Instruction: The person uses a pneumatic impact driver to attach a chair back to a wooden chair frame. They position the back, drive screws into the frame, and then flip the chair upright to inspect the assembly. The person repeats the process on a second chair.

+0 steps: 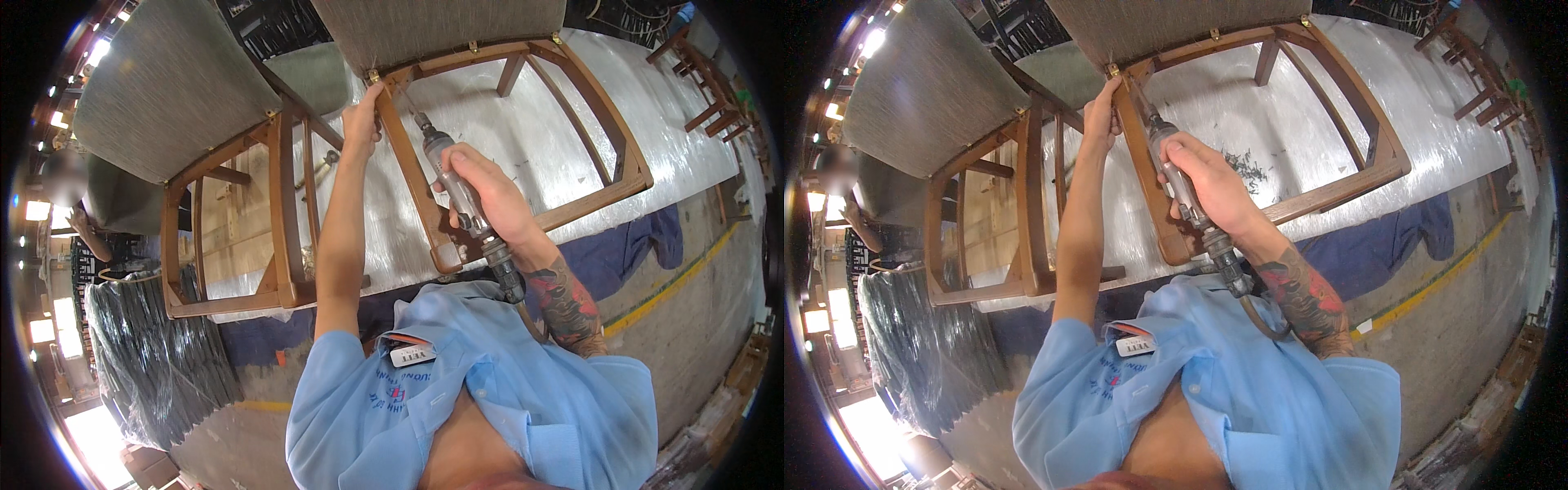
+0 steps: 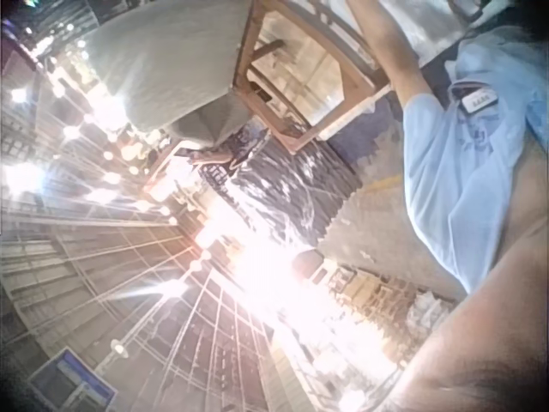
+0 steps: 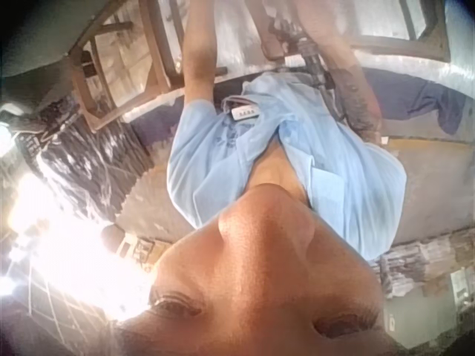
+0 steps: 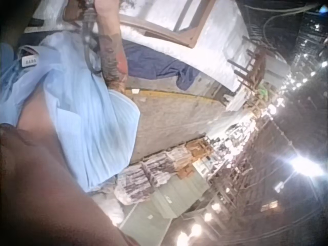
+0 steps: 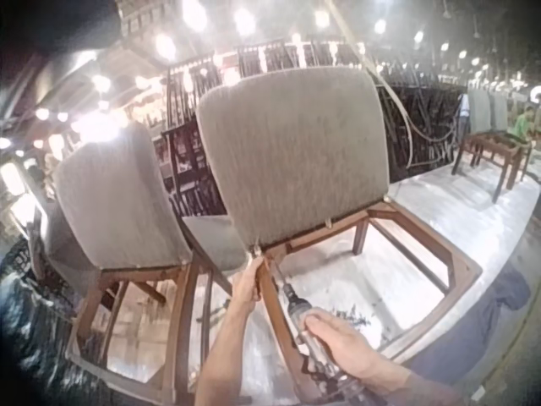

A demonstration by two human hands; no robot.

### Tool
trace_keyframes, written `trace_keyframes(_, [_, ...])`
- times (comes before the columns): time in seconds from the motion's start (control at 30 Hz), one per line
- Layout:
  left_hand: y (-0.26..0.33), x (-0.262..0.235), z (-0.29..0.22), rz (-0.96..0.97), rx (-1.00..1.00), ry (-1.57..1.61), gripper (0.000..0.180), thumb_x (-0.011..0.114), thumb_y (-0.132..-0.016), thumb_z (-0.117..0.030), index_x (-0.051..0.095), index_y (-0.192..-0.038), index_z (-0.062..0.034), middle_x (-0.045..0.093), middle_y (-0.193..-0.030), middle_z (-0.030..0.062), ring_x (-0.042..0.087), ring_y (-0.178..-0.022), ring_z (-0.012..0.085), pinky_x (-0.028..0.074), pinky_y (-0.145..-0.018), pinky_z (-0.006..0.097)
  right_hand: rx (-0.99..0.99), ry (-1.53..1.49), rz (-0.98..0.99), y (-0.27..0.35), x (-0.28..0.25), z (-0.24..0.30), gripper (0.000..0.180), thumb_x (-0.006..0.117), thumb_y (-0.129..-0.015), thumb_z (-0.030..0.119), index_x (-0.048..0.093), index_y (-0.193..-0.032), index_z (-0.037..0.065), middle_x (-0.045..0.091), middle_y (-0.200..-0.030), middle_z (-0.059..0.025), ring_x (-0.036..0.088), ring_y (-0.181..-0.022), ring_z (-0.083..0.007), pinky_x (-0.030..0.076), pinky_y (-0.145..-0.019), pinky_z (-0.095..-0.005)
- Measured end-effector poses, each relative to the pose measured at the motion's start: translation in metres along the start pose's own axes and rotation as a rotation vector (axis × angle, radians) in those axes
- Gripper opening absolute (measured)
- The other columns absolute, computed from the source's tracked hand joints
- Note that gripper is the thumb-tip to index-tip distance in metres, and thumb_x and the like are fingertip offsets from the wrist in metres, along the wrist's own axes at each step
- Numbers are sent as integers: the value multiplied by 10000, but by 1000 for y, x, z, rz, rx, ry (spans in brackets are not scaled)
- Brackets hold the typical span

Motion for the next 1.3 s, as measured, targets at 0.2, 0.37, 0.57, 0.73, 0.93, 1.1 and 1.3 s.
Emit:
trace_keyframes(0.2, [-3, -1, 1, -72, 4, -55, 412, 703, -811, -470, 583, -650, -110, 489, -539, -22, 376, -384, 67, 212, -360, 255, 22, -31, -4, -14, 9, 1, 281, 374, -1040, 371, 523, -1007, 136, 633, -873, -67, 606, -519, -106, 445, -422, -201])
trace_keyframes(0.37, [-8, -2, 1, -97, 14, -66, 413, 691, -813, -458, 611, -643, -90, 491, -534, -20, 381, -395, 68, 213, -364, 260, 15, -3, -14, -31, 16, 1, 292, 365, -1041, 389, 516, -976, 148, 620, -852, -49, 595, -513, -103, 423, -408, -210])
trace_keyframes(0.57, [-7, -3, -1, -90, 74, -106, 446, 688, -815, -454, 613, -606, -68, 488, -520, -10, 392, -405, 83, 225, -373, 267, 52, 33, -52, -43, 20, 5, 284, 368, -1041, 387, 517, -977, 154, 613, -836, -35, 584, -503, -99, 414, -400, -211])
trace_keyframes(0.73, [-6, -4, -2, -119, 108, -132, 456, 688, -814, -447, 609, -602, -51, 482, -515, -3, 395, -401, 100, 242, -377, 280, 63, -9, -43, -44, 22, 5, 270, 372, -1042, 377, 518, -996, 155, 620, -841, -39, 585, -503, -99, 417, -405, -208])
trace_keyframes(0.93, [-8, -4, -2, -134, 101, -130, 494, 722, -762, -426, 625, -608, 33, 538, -561, 37, 461, -469, 122, 324, -427, 301, 53, 1, -59, -48, 22, 4, 274, 368, -1047, 379, 516, -992, 155, 624, -843, -41, 582, -497, -98, 418, -411, -200])
trace_keyframes(1.1, [-9, -1, -3, -107, 92, -42, 501, 726, -750, -415, 624, -613, 56, 553, -574, 48, 484, -498, 126, 354, -443, 320, 72, 1, -71, -52, 23, 5, 280, 366, -1048, 380, 508, -978, 149, 615, -834, -38, 577, -498, -96, 417, -417, -200])
trace_keyframes(1.3, [-14, -1, 8, -93, 43, -49, 493, 697, -788, -406, 608, -594, 38, 540, -578, 39, 473, -504, 121, 350, -441, 323, 92, 35, -92, -50, 29, 9, 290, 362, -1049, 388, 499, -970, 145, 609, -842, -38, 576, -518, -92, 418, -425, -202])
Point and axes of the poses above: each hand's wrist, its own y-axis away from the middle knuckle, its own x-axis out of the palm, z = x × y, the point moved 4 cm from there along -y, towards the middle knuckle
